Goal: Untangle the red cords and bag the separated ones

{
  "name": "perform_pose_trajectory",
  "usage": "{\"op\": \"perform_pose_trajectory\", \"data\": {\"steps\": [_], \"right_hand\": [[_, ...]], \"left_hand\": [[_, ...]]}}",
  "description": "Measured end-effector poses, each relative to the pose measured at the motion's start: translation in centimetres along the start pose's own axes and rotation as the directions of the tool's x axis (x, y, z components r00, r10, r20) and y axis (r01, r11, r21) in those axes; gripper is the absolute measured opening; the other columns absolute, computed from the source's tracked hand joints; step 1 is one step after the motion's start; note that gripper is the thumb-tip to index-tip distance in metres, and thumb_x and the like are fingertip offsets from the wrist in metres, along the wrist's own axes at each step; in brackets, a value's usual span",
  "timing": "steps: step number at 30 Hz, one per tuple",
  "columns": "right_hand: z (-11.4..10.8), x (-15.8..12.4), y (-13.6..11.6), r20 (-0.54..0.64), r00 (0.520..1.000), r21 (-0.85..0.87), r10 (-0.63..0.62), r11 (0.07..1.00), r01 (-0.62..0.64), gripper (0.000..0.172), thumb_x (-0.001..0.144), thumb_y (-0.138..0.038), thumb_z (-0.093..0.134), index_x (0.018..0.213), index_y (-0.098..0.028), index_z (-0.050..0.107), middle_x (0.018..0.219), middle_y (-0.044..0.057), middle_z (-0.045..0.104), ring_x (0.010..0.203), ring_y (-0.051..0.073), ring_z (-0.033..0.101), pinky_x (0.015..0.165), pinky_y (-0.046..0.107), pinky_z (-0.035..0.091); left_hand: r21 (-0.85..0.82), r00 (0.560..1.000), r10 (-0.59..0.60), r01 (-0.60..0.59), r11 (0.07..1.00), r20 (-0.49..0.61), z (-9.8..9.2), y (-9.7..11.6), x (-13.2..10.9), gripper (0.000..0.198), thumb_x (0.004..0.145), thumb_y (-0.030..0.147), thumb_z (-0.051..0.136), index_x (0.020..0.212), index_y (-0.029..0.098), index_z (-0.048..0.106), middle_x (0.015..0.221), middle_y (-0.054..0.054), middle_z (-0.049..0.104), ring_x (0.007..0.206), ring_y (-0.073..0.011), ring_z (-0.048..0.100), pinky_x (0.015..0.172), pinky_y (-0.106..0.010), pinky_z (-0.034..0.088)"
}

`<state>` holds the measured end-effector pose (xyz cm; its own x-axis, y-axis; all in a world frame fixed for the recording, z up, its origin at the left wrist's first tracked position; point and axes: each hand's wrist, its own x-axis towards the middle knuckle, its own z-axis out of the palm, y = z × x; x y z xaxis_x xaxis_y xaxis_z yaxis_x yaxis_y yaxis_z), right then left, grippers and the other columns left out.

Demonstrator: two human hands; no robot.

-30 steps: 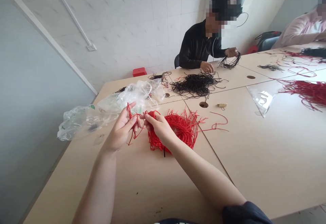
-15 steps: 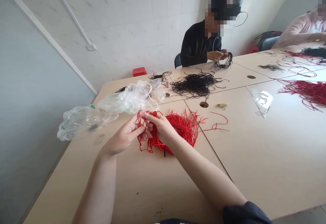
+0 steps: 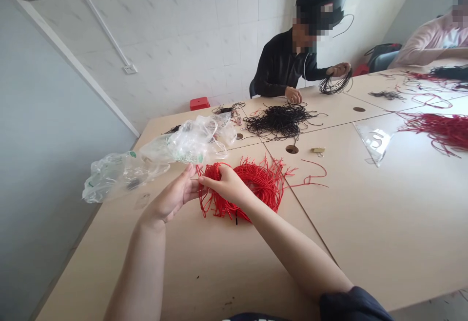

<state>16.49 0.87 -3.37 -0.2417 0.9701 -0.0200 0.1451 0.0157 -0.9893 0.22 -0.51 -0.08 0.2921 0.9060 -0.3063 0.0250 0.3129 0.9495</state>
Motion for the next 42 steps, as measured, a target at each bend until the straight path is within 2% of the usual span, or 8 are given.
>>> {"op": "perform_pose_trajectory", "data": {"steps": [5,10,14,18,22,30,36,42], "right_hand": [[0.4,0.7,-0.1,-0.006,1.000,-0.124,-0.019,0.992,0.018,0.048,0.067,-0.052,0.073,0.066,-0.022,0.036,0.061,-0.006,0.039,0.054,0.009,0.035,0.049,0.026,0.027],[-1.2,1.4,-2.7,0.264,0.965,-0.177,-0.007,0.983,0.055,0.030,0.072,-0.042,0.069,0.064,-0.021,0.049,0.057,-0.003,0.050,0.050,0.010,0.040,0.048,0.027,0.029],[-2.5,1.6,-6.5,0.599,0.800,-0.088,0.021,0.995,0.040,0.018,0.076,-0.034,0.066,0.067,-0.019,0.061,0.068,0.003,0.064,0.057,0.013,0.051,0.056,0.029,0.039],[-2.4,1.4,-9.8,0.751,0.659,-0.125,-0.034,0.973,0.193,0.022,0.074,-0.032,0.068,0.059,-0.019,0.058,0.062,-0.001,0.059,0.060,0.013,0.053,0.062,0.029,0.041],[-1.9,1.0,-11.0,0.805,0.592,-0.162,-0.042,0.944,0.287,0.017,0.070,-0.034,0.071,0.066,-0.019,0.063,0.064,-0.001,0.059,0.064,0.014,0.054,0.063,0.030,0.042],[-1.4,0.0,-7.6,0.323,0.920,-0.444,-0.224,0.822,0.356,0.021,0.068,-0.020,0.064,0.087,-0.022,0.055,0.073,0.001,0.060,0.062,0.014,0.050,0.053,0.027,0.033],[0.3,-0.7,-5.5,0.116,0.910,-0.739,-0.398,0.577,0.347,0.010,0.078,-0.010,0.041,0.080,-0.019,0.045,0.073,0.003,0.056,0.059,0.015,0.042,0.054,0.028,0.025],[1.0,-0.8,-5.6,0.160,0.899,-0.837,-0.407,0.427,0.342,0.019,0.079,-0.003,0.036,0.084,-0.017,0.047,0.082,0.006,0.061,0.066,0.017,0.050,0.064,0.029,0.029]], "left_hand": [[-0.006,1.000,0.028,-0.028,1.000,0.014,0.8,-0.3,0.3,0.062,0.089,0.067,0.036,0.128,0.023,0.056,0.110,-0.011,0.069,0.107,-0.0243,0.063,0.091,-0.038,0.049],[0.278,0.990,0.138,-0.125,0.952,-0.026,0.0,1.2,-1.9,0.051,0.090,0.061,0.042,0.110,0.022,0.068,0.101,-0.009,0.070,0.101,-0.0246,0.064,0.087,-0.036,0.050],[0.670,0.900,0.337,-0.071,0.739,-0.277,-1.0,3.0,-5.5,0.044,0.080,0.049,0.065,0.119,0.028,0.064,0.111,-0.009,0.066,0.104,-0.0306,0.061,0.084,-0.042,0.050],[0.809,0.776,0.625,-0.310,0.500,-0.088,-0.3,3.7,-6.9,0.076,0.074,0.023,0.073,0.141,0.036,0.041,0.147,-0.005,0.041,0.134,-0.0309,0.038,0.106,-0.044,0.036],[0.680,0.845,0.533,-0.420,0.601,0.051,0.8,3.2,-5.9,0.067,0.083,0.009,0.052,0.143,0.033,0.038,0.136,-0.006,0.054,0.122,-0.0264,0.052,0.099,-0.038,0.043],[0.818,0.767,0.608,-0.207,0.537,-0.206,1.1,1.3,-4.4,0.048,0.077,-0.001,0.037,0.115,0.023,0.051,0.107,-0.008,0.065,0.097,-0.0258,0.061,0.078,-0.036,0.046],[0.892,0.692,0.629,0.049,0.449,-0.354,2.5,0.6,-3.6,0.018,0.082,0.010,0.044,0.094,0.023,0.047,0.077,-0.007,0.060,0.071,-0.0281,0.061,0.055,-0.031,0.036],[0.952,0.669,0.681,0.157,0.264,-0.299,3.1,-0.1,-2.8,0.020,0.084,0.007,0.039,0.095,0.021,0.045,0.084,-0.009,0.061,0.081,-0.0282,0.061,0.057,-0.031,0.037]]}}
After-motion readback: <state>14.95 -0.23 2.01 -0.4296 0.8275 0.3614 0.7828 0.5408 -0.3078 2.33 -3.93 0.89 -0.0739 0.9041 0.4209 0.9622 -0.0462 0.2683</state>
